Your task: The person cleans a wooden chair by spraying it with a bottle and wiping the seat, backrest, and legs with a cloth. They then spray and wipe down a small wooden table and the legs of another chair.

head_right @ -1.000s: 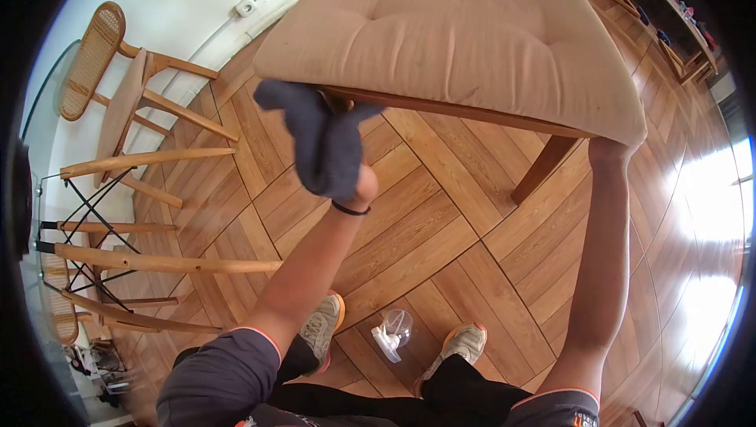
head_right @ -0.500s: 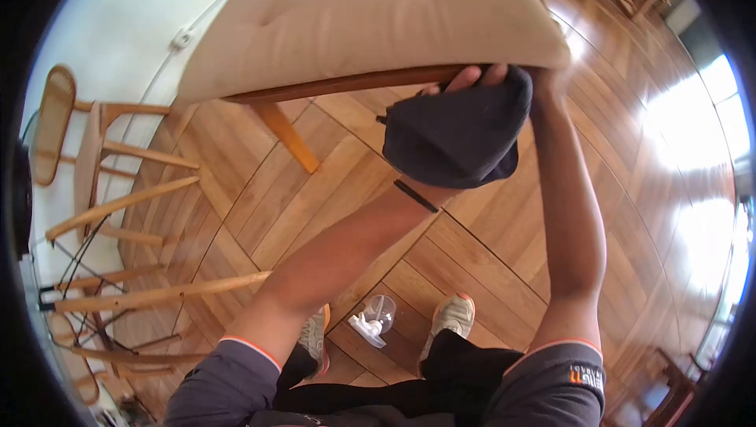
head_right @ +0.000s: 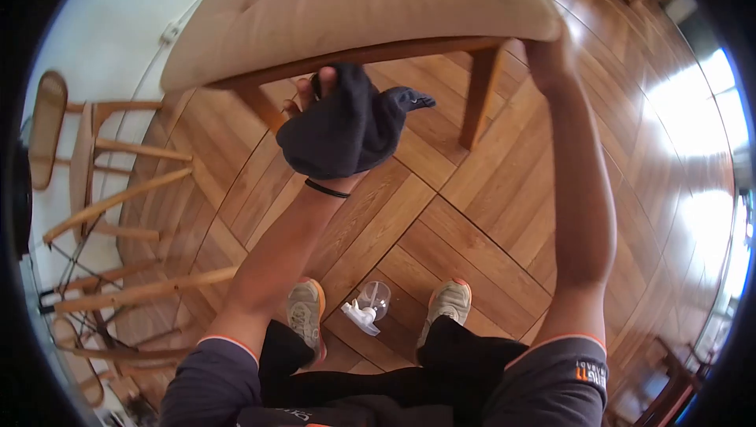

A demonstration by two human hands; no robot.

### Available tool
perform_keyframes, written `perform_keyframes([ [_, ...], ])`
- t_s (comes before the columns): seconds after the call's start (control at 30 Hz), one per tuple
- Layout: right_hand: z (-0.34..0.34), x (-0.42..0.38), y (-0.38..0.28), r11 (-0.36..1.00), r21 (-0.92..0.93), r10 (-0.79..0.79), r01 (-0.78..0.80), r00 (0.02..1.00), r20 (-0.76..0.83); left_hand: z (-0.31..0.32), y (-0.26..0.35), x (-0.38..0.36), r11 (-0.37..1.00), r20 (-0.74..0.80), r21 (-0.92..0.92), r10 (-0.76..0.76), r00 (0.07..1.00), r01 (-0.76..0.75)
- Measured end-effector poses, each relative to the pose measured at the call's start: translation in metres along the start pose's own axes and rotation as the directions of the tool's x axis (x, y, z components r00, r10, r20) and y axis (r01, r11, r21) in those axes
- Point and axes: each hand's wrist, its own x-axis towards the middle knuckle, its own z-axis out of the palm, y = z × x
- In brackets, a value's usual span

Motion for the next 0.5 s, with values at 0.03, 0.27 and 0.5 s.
perform_keyframes([
  [0.03,-0.003,0.001,0.001,0.982,-0.189,-0.018,0.021,1.000,0.019,-0.006,-0.014,-0.003,0.997,0.054,0.022,-0.071,0.996,0.070],
  [0.27,-0.027,0.012,0.011,0.966,0.259,0.059,-0.018,0.987,-0.152,0.005,-0.104,-0.030,0.805,0.163,-0.370,-0.436,0.885,0.464],
  [0.5,-0.076,0.028,0.031,0.685,-0.676,-0.209,0.272,0.962,0.175,0.017,-0.166,0.020,0.790,-0.149,-0.545,-0.421,0.895,0.281],
])
